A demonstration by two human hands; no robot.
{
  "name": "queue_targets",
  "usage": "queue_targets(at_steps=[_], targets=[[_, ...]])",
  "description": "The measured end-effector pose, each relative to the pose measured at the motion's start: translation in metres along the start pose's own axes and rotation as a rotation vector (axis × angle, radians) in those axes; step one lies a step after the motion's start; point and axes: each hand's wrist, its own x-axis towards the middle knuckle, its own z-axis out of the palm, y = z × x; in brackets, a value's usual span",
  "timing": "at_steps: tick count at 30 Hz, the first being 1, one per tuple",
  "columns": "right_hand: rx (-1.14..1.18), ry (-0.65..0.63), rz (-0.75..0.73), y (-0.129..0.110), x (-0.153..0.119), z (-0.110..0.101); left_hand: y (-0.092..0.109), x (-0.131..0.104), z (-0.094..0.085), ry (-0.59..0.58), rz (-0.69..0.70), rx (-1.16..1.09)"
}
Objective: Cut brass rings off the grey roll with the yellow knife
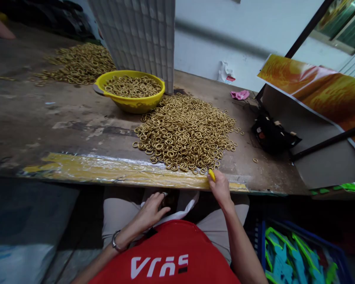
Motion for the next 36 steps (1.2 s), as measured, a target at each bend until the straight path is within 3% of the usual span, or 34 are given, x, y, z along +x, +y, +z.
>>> queue_targets(at_steps=[2, 4, 8, 11, 13, 16, 18, 21, 25, 31, 36], targets=[[-0.076, -0.026, -0.046, -0.005, 0.002, 0.009, -0.006, -0.002, 0.005, -0.021, 0.007, 0.111], [-0.207, -0.044, -0.051, -0.014, 0.007, 0.017, -0.004, -0.001, 0.005, -0.073, 0.038, 0.07], [-0.402, -0.115, -0.01, -0.023, 0.02, 0.025, 0.017, 0.003, -0.003, -0.122, 0.093, -0.238], [-0.402, -0.127, -0.024, -0.02, 0.024, 0.022, 0.035, 0.008, -0.008, -0.166, 0.001, -0.565], [-0.291, -0.108, -0.056, -0.019, 0.022, 0.016, 0.046, 0.013, -0.01, -0.173, -0.071, -0.73], [0.077, -0.132, -0.135, -0.03, 0.013, 0.003, 0.063, 0.022, -0.013, -0.133, -0.114, -0.916], [0.308, -0.232, -0.188, -0.045, 0.006, -0.007, 0.072, 0.027, -0.014, -0.142, -0.126, -1.018], [0.479, -0.401, -0.279, -0.065, -0.004, -0.021, 0.081, 0.031, -0.017, -0.223, -0.125, -1.085], [0.564, -0.477, -0.304, -0.075, -0.01, -0.029, 0.086, 0.03, -0.021, -0.296, -0.126, -1.133], [0.596, -0.417, -0.335, -0.074, -0.014, -0.028, 0.084, 0.025, -0.031, -0.458, -0.174, -1.342], [0.586, -0.363, -0.377, -0.074, -0.018, -0.027, 0.085, 0.02, -0.035, -0.639, -0.17, -1.348]])
